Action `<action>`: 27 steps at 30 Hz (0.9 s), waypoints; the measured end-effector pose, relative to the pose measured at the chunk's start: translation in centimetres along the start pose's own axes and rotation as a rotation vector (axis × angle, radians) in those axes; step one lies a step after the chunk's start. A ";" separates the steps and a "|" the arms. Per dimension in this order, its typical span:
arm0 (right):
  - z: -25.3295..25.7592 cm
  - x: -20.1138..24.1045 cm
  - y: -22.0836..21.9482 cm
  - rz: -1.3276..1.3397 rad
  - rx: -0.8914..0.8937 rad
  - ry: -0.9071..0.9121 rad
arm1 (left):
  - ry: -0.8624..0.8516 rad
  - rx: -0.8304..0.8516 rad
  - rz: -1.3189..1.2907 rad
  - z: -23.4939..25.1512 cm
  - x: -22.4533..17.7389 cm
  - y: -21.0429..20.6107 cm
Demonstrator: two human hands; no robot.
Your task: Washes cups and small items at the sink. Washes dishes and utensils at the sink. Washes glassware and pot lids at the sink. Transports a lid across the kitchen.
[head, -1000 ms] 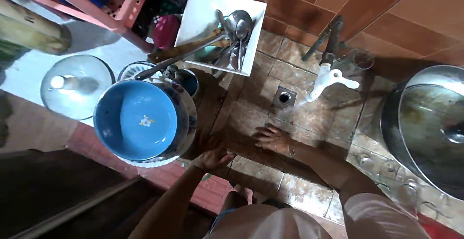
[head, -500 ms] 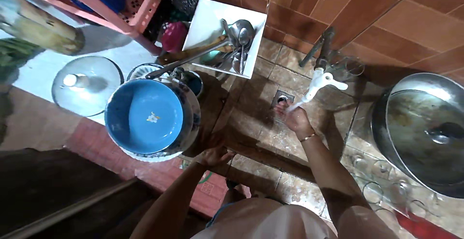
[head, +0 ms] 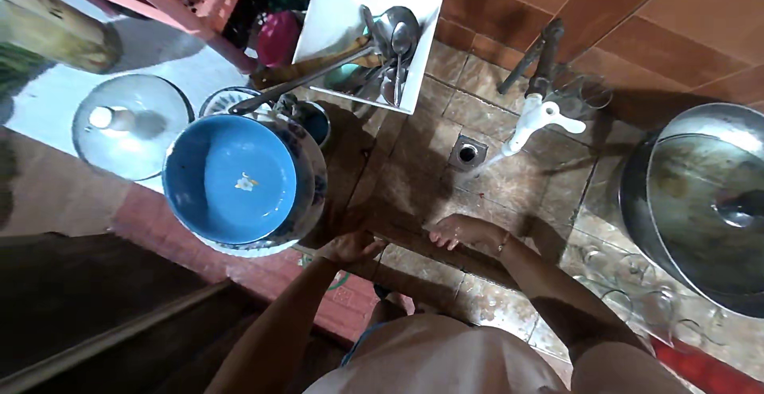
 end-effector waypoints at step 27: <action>-5.6 -5.4 9.4 -0.268 -0.860 0.385 | -0.145 -0.284 0.172 0.1 -0.1 0.8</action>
Point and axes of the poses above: each hand's wrist, its own z-axis towards the middle knuckle, its own y-axis out of the back of the hand, x = y × z, the point moved 8 cm from there along z, towards the middle knuckle
